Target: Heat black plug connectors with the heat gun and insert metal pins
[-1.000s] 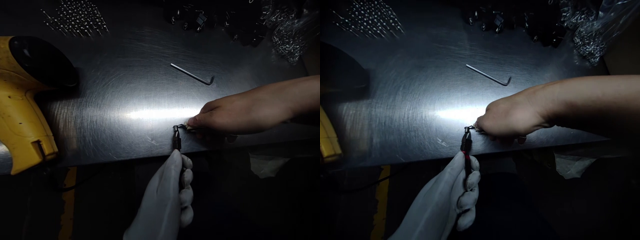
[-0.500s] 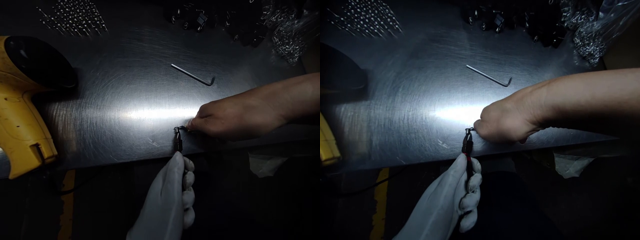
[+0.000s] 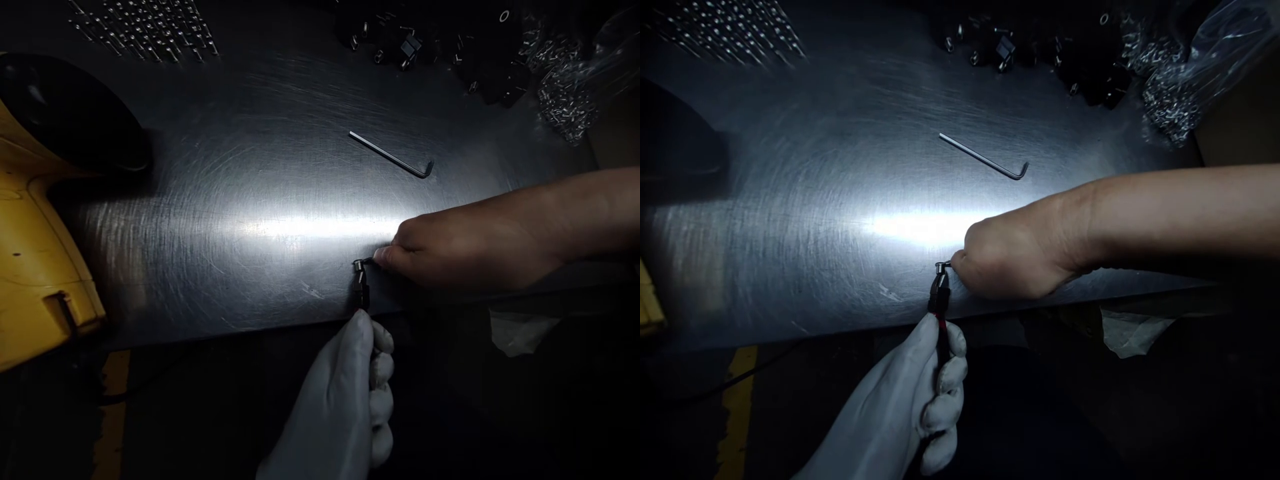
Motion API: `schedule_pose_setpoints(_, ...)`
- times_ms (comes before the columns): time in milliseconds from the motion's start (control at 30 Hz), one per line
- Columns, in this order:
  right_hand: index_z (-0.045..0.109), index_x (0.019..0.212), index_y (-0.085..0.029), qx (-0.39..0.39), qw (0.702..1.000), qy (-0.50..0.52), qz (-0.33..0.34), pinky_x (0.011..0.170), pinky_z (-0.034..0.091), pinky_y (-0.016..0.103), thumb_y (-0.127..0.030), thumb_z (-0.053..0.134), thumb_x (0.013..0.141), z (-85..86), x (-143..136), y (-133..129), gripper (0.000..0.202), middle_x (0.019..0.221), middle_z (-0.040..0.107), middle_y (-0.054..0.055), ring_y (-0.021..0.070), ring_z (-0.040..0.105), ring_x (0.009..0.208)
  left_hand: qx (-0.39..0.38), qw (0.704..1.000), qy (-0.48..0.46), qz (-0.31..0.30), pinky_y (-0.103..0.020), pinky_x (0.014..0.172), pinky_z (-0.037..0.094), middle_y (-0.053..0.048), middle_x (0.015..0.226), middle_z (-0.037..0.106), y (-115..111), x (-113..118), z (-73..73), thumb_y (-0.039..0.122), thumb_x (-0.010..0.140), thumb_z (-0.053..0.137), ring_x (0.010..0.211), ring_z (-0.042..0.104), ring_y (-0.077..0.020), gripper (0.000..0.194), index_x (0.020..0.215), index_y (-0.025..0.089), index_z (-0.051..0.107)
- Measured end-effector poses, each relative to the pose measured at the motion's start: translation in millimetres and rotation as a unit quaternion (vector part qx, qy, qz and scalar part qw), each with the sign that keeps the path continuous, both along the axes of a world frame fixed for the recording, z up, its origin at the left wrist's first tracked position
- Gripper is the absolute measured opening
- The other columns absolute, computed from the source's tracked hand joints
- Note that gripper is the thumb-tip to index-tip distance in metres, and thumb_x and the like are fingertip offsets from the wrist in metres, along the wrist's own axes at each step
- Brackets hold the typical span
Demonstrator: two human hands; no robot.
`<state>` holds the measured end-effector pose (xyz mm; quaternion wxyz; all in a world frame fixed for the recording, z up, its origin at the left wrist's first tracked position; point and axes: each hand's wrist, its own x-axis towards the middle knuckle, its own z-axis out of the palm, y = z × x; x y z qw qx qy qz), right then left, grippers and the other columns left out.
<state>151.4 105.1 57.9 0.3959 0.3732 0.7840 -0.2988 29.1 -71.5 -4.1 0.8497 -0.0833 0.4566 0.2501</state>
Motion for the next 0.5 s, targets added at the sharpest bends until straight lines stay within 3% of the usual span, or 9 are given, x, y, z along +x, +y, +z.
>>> schedule_pose_setpoints(100,0.064,0.065,-0.020,-0.054,0.998,-0.021,-0.013,0.053,0.040,0.031,-0.036,0.039,0.102,-0.2,2,-2,0.047,0.054,0.058,0.002,0.0151,0.051,0.048,-0.003,0.998,-0.061,-0.008,-0.022,0.046,0.041,0.000,0.080,0.052,-1,-7,-10.2,0.060,0.088,0.062,0.056,0.048,-0.0098,0.044,0.106,0.020,0.060)
schedule_pose_setpoints(233,0.064,0.066,-0.020,-0.047,0.999,-0.013,-0.016,0.055,0.039,0.031,-0.036,0.035,0.103,-1.6,3,-6,0.050,0.055,0.056,0.002,0.0151,0.050,0.050,-0.010,0.995,-0.101,-0.020,-0.025,0.050,0.047,0.000,0.081,0.054,0,-14,-17.2,0.060,0.089,0.061,0.058,0.053,-0.0113,0.043,0.106,0.020,0.060)
schedule_pose_setpoints(500,0.067,0.069,-0.020,-0.002,1.000,0.021,0.006,0.056,0.038,0.033,-0.031,0.045,0.100,-9.9,7,-9,0.040,0.057,0.060,0.003,0.0152,0.051,0.051,-0.018,0.998,-0.063,0.001,-0.022,0.046,0.042,0.001,0.076,0.052,2,-5,-8.2,0.058,0.088,0.063,0.054,0.048,-0.0094,0.040,0.101,0.020,0.060)
